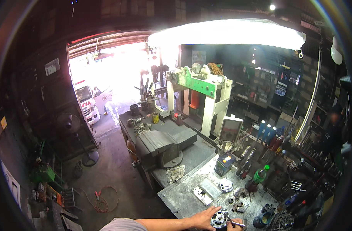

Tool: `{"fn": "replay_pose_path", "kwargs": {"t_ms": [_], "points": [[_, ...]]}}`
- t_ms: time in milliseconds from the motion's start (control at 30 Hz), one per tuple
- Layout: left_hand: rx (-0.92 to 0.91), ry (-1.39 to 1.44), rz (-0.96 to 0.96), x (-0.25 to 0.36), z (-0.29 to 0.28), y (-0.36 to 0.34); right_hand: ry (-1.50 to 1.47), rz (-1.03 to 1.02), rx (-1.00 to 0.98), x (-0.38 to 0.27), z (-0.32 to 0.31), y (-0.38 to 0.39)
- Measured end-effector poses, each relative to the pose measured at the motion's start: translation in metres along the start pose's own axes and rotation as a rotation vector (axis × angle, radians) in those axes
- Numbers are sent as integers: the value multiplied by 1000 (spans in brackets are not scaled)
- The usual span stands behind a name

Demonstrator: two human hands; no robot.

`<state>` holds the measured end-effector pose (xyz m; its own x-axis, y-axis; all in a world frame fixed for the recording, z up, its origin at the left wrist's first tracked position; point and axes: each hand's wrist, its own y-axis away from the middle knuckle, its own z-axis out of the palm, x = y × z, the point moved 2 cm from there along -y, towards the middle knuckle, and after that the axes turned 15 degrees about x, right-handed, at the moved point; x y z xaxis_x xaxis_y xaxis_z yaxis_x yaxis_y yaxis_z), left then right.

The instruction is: The person holds a circular metal mechanical part on a workbench and uses a small tool to adjust or clean its surface. The person rotates the part and continues working on different areas while another person briefly walks by in the background.

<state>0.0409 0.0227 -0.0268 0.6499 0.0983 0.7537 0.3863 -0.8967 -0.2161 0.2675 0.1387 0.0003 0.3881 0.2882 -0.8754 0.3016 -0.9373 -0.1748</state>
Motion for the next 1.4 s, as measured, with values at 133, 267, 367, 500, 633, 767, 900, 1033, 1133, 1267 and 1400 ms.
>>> {"fn": "replay_pose_path", "kwargs": {"t_ms": [133, 267, 367, 500, 633, 767, 900, 1033, 1133, 1267, 1400], "points": [[-47, 8, 29, -1, -4, -9, -118, -241, 29, -1, -1, 5], [-103, 62, 72, -7, -8, -17, -55, -227, 122, -7, -7, 7], [-150, 63, 52, -10, -10, -20, 195, -648, 81, -17, -6, 10], [-173, 52, 40, -8, -13, -22, 208, -400, 21, -12, -6, 14], [-76, 52, 130, -6, -15, -22, 142, -535, 21, -14, -10, 18], [-149, 33, 83, -10, -10, -23, 89, -299, 85, -16, -13, 22], [-102, 37, 139, -14, -9, -24, 153, 18, 23, -9, -4, 24], [-91, 13, 161, -18, -6, -24, 163, -290, 124, -7, 5, 25], [-141, 28, 115, -22, -1, -25, 33, -360, 152, -7, 4, 28], [-122, 106, 145, -24, 3, -26, -17, -201, 187, -5, 2, 30], [-73, 58, 185, -22, -1, -24, 194, -263, 99, -2, 5, 25]]}}
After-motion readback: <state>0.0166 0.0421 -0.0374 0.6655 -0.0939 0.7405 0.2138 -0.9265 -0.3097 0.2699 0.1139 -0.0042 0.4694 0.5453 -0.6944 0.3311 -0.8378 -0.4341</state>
